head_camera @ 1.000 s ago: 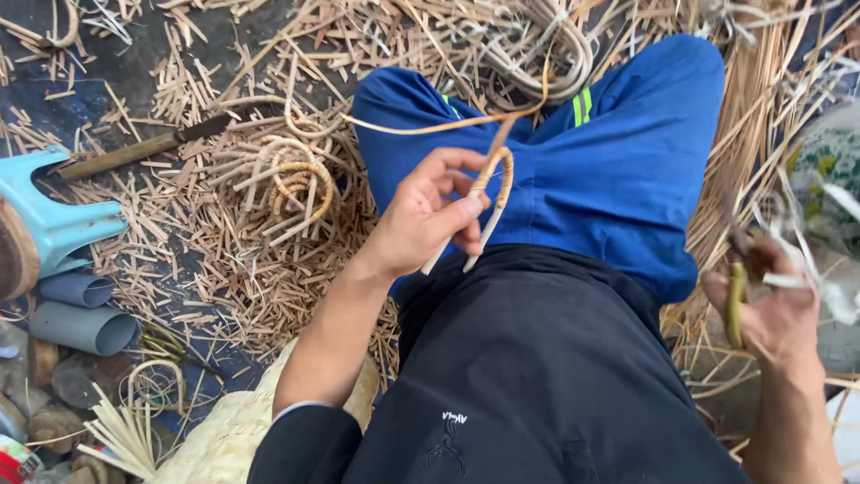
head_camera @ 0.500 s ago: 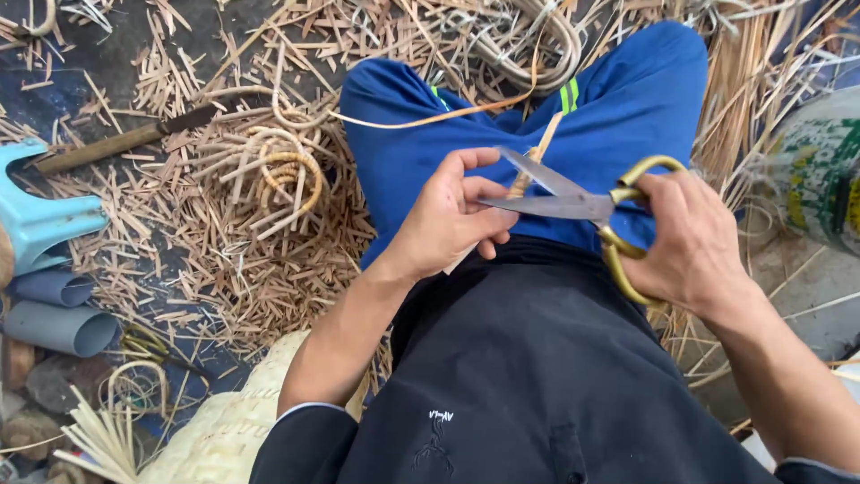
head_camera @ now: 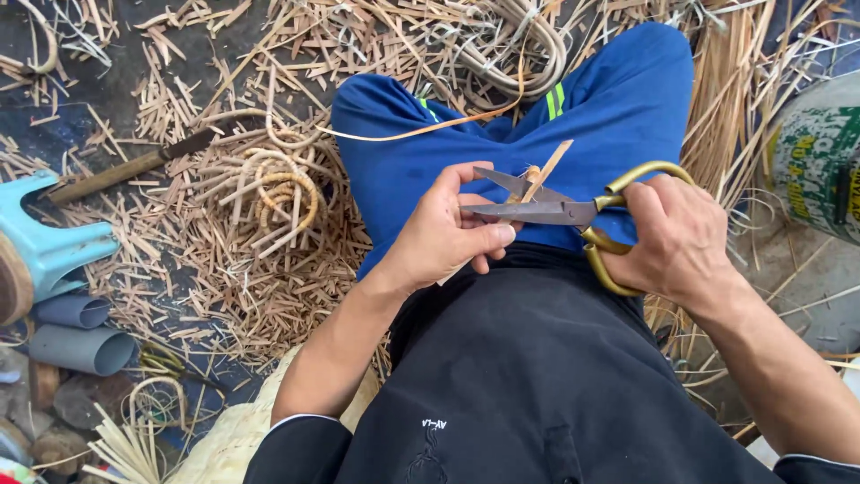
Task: Wrapping and securing thin bamboo strips around bamboo frame components to create furniture or product parts.
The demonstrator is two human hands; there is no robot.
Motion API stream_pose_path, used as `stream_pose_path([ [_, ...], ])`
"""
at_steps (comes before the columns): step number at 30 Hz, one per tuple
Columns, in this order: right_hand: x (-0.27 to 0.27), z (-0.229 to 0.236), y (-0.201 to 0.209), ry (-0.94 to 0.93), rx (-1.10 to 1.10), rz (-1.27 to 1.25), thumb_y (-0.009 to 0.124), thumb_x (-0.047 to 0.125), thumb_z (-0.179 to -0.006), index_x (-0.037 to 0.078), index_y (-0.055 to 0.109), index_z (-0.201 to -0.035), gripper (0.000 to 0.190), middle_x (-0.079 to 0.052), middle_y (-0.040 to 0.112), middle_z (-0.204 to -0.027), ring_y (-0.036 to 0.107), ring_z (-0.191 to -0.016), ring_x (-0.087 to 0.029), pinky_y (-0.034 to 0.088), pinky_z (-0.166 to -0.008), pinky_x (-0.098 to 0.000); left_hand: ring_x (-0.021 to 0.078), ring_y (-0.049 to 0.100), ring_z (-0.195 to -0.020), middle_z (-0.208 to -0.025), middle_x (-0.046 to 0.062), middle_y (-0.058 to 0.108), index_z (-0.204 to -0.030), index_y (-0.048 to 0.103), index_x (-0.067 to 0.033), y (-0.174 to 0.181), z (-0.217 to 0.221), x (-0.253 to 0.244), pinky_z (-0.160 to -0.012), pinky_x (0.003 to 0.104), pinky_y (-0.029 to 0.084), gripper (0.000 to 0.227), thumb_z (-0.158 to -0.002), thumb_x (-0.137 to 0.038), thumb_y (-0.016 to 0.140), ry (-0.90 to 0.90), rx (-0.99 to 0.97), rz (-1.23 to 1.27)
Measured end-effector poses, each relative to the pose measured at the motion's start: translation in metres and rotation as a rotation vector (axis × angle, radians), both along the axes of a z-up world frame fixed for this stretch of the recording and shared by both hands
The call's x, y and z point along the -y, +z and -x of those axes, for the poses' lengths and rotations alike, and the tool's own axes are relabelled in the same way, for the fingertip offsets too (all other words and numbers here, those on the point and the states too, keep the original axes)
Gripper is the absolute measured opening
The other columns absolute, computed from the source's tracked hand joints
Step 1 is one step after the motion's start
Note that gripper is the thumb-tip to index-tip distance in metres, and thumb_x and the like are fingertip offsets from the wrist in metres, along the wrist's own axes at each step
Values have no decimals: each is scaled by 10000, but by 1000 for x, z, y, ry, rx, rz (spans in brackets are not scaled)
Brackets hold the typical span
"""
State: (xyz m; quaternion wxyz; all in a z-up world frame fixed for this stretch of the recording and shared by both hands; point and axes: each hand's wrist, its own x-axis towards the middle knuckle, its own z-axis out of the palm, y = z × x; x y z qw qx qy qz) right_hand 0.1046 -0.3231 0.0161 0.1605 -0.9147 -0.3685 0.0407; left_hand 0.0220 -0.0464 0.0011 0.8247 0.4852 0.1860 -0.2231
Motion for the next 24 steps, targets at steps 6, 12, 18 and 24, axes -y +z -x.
stream_pose_path([
  [6, 25, -1, -25, -59, -160, 75, 865, 330, -770, 40, 631, -925, 404, -116, 634, -788, 655, -683, -302, 507, -615, -437, 131, 685, -752, -1032, 153, 736, -1410, 413, 4, 10, 2, -16, -566, 260, 577, 633, -881, -69, 752, -49, -28, -72],
  [12, 103, -6, -81, -735, -439, -97, 802, 459, -966, -49, 595, -1169, 586, -146, 688, -1026, 681, -925, -226, 550, -815, -392, 89, 680, -916, -1063, 57, 750, -1213, 715, -30, 37, 45, -138, -793, 221, 566, 222, -998, -34, 659, 150, 98, -763],
  [18, 165, 13, -180, -1108, -730, 390, 793, 594, -914, -71, 631, -1047, 696, -244, 691, -960, 693, -862, -362, 562, -791, -521, 316, 563, -1188, -1192, 140, 709, -1155, 778, -111, -23, 95, -220, -1026, 484, 428, 226, -956, -97, 672, -330, -274, -1459],
  [24, 143, -19, -161, -589, -601, 619, 626, 326, -1090, 60, 772, -1040, 307, -269, 707, -903, 701, -862, -451, 555, -836, -554, 401, 520, -1242, -1219, 198, 690, -1109, 774, -45, -46, 68, -176, -1048, 554, 340, 229, -945, -179, 686, -336, -41, -1766],
])
